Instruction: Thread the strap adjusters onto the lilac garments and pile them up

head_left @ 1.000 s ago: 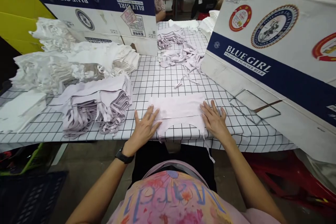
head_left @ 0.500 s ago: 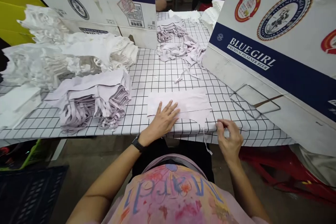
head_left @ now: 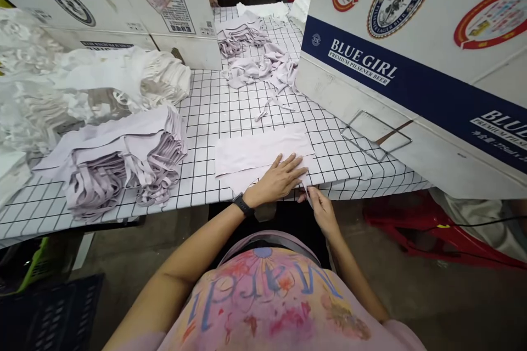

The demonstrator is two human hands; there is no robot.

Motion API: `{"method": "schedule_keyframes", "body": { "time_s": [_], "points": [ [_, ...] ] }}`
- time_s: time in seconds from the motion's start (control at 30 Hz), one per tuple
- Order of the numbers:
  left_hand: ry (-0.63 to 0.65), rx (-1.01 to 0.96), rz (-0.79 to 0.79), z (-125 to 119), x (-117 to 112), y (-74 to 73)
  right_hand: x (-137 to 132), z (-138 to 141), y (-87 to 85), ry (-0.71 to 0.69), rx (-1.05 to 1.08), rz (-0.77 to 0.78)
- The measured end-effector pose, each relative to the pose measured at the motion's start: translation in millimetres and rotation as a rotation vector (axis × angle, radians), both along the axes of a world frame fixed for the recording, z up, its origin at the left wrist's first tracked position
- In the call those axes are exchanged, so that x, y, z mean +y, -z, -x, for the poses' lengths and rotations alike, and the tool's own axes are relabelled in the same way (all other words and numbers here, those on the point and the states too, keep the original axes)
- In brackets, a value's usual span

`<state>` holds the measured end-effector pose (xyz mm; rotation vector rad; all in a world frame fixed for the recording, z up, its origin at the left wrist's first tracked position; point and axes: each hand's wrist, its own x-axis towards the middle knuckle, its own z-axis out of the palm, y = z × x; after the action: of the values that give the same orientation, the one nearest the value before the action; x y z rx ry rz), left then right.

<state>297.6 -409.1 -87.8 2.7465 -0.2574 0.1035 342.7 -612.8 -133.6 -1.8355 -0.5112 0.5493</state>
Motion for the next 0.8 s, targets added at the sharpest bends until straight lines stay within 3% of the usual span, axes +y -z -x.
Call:
{"method": "schedule_keyframes", "body": {
  "time_s": [0.17,0.43,0.6,0.8],
  "points": [
    [-0.051,-0.006,-0.018,-1.3,-7.7,3.0,-5.7,3.8,-1.2,0.021,0.106,-0.093],
    [-0.121,-0.053,-0.033,-6.9,-23.9,11.6,-8.8,3.3,-6.5,0.037,0.000,0.013],
    [-0.127,-0.062,-0.034,-5.6,-24.1,12.4,-38.1,10.1,-17.3,-0.019,-0.086,0.157],
    [-0.132,-0.067,-0.027,-5.3,-24.0,12.4,-77.9,26.9,-35.0,-0.088,-0.011,0.288]
  ]
}}
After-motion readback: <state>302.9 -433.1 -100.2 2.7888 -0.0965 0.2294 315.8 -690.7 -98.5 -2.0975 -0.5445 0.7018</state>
